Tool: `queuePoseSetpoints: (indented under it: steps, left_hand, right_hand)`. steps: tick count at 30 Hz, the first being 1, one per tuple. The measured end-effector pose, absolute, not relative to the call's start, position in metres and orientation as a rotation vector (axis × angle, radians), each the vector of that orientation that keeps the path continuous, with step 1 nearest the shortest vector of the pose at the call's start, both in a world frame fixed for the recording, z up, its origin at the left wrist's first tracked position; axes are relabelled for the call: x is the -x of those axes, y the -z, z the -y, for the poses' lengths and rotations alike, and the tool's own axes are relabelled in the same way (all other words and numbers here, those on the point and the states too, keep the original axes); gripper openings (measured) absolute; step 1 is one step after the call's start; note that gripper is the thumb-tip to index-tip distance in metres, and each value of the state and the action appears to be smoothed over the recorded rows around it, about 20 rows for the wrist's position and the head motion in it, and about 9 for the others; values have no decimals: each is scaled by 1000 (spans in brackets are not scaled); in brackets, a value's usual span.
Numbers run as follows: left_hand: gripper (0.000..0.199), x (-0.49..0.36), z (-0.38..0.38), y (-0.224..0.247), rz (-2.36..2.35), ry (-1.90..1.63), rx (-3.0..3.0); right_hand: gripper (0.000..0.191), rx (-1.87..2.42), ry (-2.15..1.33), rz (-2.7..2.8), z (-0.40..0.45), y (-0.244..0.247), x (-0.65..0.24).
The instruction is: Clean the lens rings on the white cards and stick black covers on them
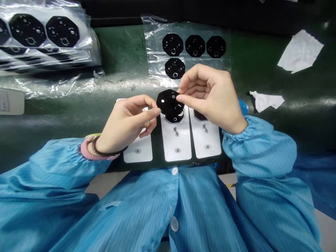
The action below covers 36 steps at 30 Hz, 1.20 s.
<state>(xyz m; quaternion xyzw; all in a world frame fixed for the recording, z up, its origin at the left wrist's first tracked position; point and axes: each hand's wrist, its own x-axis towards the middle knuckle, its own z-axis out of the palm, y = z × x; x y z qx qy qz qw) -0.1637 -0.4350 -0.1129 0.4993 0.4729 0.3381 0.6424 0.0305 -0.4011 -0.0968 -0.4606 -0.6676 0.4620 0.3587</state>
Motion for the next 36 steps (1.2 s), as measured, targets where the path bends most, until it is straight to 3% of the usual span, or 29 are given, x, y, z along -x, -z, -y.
queuePoseSetpoints:
  steps: [3,8,11,25,36]
  left_hand:
    - [11,164,440,116,-1107,-720,-1524]
    - [17,157,466,127,-972,-695,-2698]
    - [16,152,480,135,-909,-688,-3031]
    - [27,152,489,146,-995,-433,-3143]
    - [22,151,490,147,-982,-508,-3109]
  right_hand:
    - [21,1170,-1237,1687,397,100,-32]
    - [18,1171,-1301,1723,391,114,-32]
    - [19,1207,-1356,1736,392,119,-29]
    - [23,1178,-1203,1869,389,131,-22]
    - [26,1161,-1172,1947,393,131,-20]
